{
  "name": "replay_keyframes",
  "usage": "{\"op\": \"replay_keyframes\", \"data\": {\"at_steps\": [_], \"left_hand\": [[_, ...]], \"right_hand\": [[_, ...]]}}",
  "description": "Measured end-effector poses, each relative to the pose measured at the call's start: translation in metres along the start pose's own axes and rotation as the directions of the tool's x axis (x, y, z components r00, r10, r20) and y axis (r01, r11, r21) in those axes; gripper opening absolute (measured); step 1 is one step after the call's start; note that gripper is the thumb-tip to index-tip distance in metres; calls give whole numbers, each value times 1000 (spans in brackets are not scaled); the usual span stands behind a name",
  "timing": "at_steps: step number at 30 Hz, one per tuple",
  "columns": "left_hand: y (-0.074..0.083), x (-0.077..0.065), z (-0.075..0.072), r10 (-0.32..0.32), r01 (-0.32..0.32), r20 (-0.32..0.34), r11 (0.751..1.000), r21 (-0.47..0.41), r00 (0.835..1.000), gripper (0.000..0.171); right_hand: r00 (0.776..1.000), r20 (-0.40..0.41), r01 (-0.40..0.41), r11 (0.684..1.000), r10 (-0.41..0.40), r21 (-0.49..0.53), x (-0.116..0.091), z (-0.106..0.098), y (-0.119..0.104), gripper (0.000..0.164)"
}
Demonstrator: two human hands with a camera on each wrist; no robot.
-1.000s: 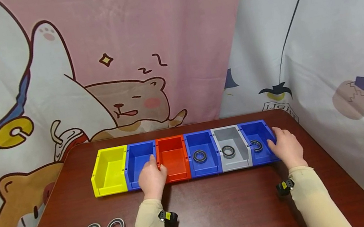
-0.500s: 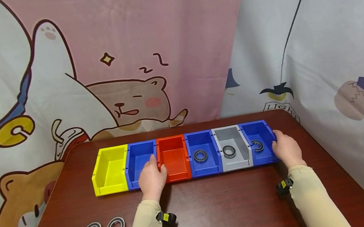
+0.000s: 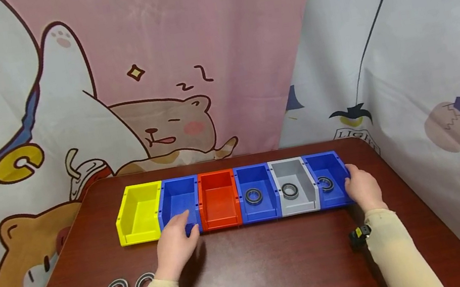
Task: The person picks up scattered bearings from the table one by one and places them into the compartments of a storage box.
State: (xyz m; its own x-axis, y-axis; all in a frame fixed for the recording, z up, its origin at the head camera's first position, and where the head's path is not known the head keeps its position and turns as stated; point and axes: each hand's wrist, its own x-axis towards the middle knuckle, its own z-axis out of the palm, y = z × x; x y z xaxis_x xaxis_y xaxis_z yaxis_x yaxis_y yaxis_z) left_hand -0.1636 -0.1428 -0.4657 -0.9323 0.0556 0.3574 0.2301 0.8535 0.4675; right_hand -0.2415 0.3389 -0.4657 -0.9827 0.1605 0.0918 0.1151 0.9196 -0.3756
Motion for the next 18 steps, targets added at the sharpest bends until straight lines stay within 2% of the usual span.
{"op": "replay_keyframes", "data": {"at_steps": [8,13,18], "left_hand": [[-16,-29,-32,41,-42,37,998,35,998,43],[-28,-43,-51,46,-50,79,997,53,996,50],[-42,-51,-63,68,-82,145,992,96,987,61]], "right_hand": [[1000,0,3,1000,-3,0,-1,0,-1,47],[1000,-4,7,1000,-7,2,-1,1,0,47],[1000,-5,10,1000,-10,5,-1,1,0,47]]}}
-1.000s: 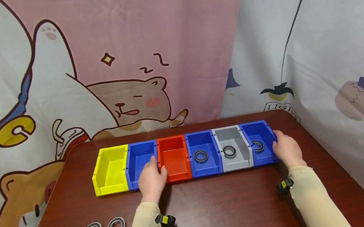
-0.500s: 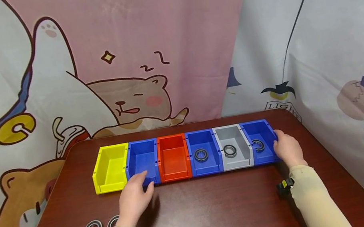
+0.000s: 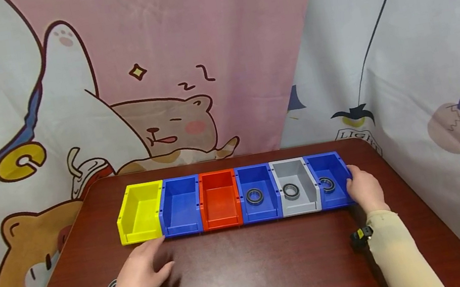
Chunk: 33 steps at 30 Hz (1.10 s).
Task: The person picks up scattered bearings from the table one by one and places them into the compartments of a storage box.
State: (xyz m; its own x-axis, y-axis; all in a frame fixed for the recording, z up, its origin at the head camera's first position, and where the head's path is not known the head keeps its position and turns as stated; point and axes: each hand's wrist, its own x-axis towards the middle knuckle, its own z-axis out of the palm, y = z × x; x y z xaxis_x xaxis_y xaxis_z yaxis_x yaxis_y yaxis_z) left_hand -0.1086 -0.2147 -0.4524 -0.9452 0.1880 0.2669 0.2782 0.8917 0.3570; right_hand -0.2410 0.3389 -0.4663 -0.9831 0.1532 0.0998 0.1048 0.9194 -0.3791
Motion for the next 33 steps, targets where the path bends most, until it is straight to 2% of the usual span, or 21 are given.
{"op": "replay_keyframes", "data": {"at_steps": [4,9,13,20,25,33], "left_hand": [[-7,-5,-4,24,-26,66,999,26,998,73],[-11,-12,-6,4,-15,158,998,66,987,83],[-14,-16,-4,-22,3,199,996,91,980,82],[-20,-18,0,-97,68,284,991,112,954,70],[-24,-20,1,-90,51,289,989,140,953,58],[-31,-24,3,1,-33,215,989,142,977,38]], "right_hand": [[1000,4,-9,1000,9,2,0,0,1,47],[1000,6,-16,1000,16,2,-1,-1,3,47],[1000,6,-15,1000,15,6,-1,-1,2,47],[1000,16,-14,1000,14,12,-1,-2,1,48],[1000,5,-14,1000,14,14,-1,0,0,47],[1000,9,-19,1000,19,5,-1,0,-1,47]]}}
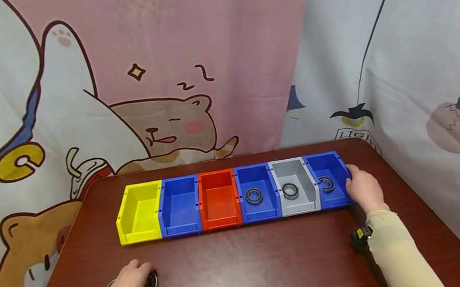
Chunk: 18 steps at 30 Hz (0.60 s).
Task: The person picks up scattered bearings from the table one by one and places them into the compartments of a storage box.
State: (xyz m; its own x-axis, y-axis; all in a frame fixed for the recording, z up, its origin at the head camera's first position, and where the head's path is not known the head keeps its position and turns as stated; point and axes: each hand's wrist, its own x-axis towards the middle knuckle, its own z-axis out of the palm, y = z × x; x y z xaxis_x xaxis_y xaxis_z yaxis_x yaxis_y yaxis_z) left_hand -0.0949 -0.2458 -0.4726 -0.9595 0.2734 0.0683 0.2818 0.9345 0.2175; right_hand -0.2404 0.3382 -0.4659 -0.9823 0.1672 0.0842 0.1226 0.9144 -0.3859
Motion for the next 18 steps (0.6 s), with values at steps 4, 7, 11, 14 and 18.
{"op": "replay_keyframes", "data": {"at_steps": [4,7,11,14,18], "left_hand": [[-1,1,0,4,-4,-5,1000,-6,1000,34],[1,4,-1,-17,18,12,1000,-24,1000,32],[8,8,-5,-39,40,25,998,-48,999,31],[18,14,-8,-21,20,-6,999,-48,1000,32],[37,27,-14,-14,11,-61,998,-60,998,36]], "right_hand": [[1000,4,-1,1000,1,0,0,-1,-1,47],[1000,4,1,1000,-1,1,0,-1,-1,47],[1000,5,0,1000,0,3,0,-1,-1,47],[1000,1,1,1000,-1,0,1,0,0,47],[1000,-11,7,1000,-7,-5,1,1,1,47]]}}
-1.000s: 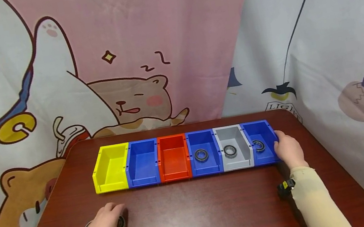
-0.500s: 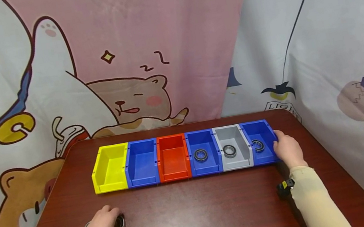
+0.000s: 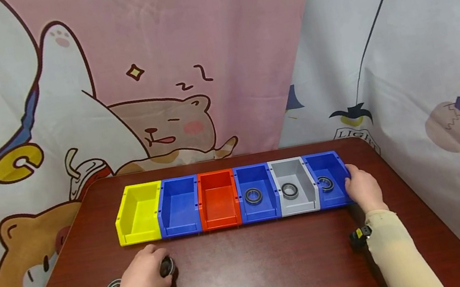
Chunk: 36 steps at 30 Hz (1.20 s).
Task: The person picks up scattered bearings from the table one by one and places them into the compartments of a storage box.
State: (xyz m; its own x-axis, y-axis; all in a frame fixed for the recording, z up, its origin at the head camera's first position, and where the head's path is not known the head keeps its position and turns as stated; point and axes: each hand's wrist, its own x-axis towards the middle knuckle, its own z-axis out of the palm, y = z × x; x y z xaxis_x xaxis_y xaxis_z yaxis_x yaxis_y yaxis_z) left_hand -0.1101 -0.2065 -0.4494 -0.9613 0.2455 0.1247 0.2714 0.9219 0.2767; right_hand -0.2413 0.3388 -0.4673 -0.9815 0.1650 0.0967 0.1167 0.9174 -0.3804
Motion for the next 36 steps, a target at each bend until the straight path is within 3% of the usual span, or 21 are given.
{"op": "replay_keyframes", "data": {"at_steps": [11,18,26,36], "left_hand": [[54,46,0,7,-18,-163,997,-68,987,42],[79,79,0,21,-47,-232,993,-106,972,45],[97,118,9,19,-38,-199,995,-93,980,44],[97,153,36,19,-23,-166,1000,-18,986,28]], "right_hand": [[1000,-22,9,1000,-9,-6,-1,1,0,46],[1000,-17,-7,1000,7,-1,-1,2,0,46],[1000,-4,-26,1000,26,6,-2,2,-1,47],[1000,-9,-25,1000,25,3,-2,3,-2,47]]}}
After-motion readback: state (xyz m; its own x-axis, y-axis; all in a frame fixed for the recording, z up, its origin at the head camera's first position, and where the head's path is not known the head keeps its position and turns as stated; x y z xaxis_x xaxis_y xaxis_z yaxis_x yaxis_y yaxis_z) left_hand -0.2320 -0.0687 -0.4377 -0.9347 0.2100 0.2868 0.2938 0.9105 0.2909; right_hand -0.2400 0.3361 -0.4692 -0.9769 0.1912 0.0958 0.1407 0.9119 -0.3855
